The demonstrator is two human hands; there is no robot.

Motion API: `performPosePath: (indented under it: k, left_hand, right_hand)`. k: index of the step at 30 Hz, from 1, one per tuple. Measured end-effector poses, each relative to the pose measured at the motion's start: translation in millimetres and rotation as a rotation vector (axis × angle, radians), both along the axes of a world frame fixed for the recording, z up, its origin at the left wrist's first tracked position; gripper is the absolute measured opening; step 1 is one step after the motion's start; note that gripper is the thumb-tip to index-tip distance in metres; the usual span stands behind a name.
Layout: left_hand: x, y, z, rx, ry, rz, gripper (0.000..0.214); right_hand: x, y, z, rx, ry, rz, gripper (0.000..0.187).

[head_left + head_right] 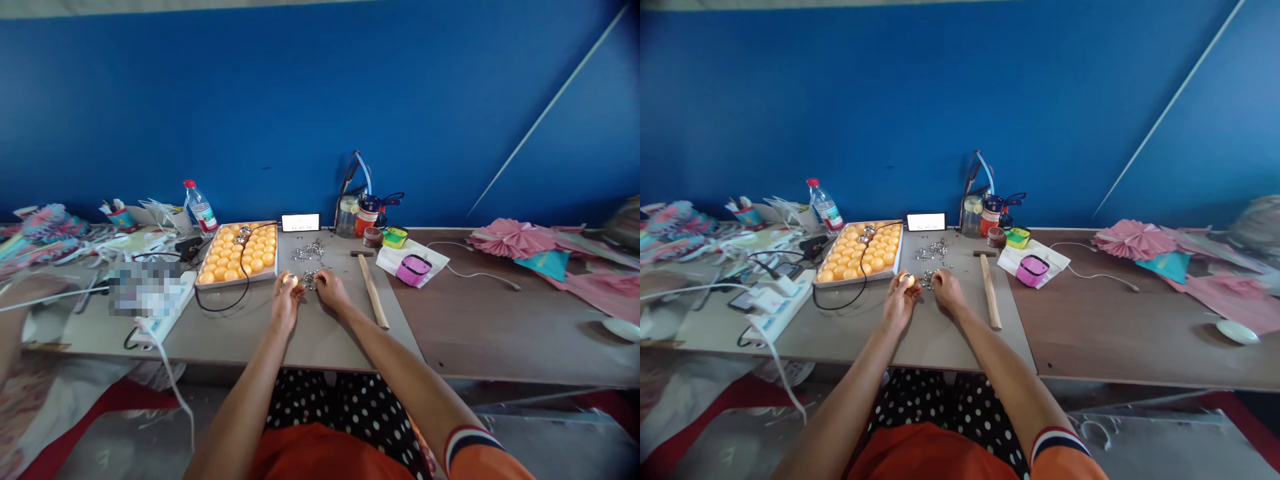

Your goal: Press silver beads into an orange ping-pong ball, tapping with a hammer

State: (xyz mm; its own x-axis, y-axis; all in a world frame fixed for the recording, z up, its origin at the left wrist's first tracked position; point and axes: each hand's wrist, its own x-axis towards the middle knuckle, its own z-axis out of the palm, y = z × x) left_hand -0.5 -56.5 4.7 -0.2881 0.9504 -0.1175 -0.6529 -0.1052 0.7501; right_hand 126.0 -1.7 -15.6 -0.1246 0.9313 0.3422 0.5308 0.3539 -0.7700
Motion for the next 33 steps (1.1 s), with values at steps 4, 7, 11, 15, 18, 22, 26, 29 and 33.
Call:
performPosePath:
  k: [4, 7, 11, 15, 18, 22, 26, 29, 33]
  left_hand:
    - [0.3, -2.1, 2.1, 0.005, -0.007, -0.016, 0.045]
    - [-0.1, -4.1, 5.2, 0.010, -0.028, -0.023, 0.045]
    - [-0.7, -7.0, 10.3, 0.003, -0.067, -0.033, 0.044]
    - [0.4, -9.0, 17.5, -0.031, -0.080, -0.062, 0.043]
    - [2.9, -8.3, 26.7, -0.030, -0.085, -0.104, 0.043]
    - [6.9, -0.4, 43.3, 0.001, -0.057, -0.184, 0.043]
    - [11.1, 18.9, 55.4, 0.051, -0.038, -0.285, 0.041]
    - [16.2, 39.1, 56.7, 0.070, -0.036, -0.342, 0.040]
    - [25.2, 62.3, 50.3, 0.078, -0.034, -0.399, 0.043]
  right_hand:
    - [-1.5, 13.9, 1.8, -0.045, 0.022, -0.019, 0.012]
    - [-2.7, 17.9, 2.8, -0.038, 0.125, -0.041, 0.013]
    - [-2.7, 18.9, 3.3, -0.114, 0.348, -0.097, 0.014]
    - [-0.3, 18.8, 6.9, -0.163, 0.458, -0.116, 0.009]
    - [-0.5, 16.9, 10.8, -0.211, 0.501, -0.123, 0.007]
    - [-2.1, 14.5, 13.9, -0.253, 0.562, -0.090, 0.007]
    - [-0.9, 15.5, 14.3, -0.267, 0.635, -0.107, 0.007]
    - [1.3, 17.3, 15.8, -0.265, 0.692, -0.153, 0.006]
    - [3.3, 18.9, 20.0, -0.295, 0.772, -0.162, 0.003]
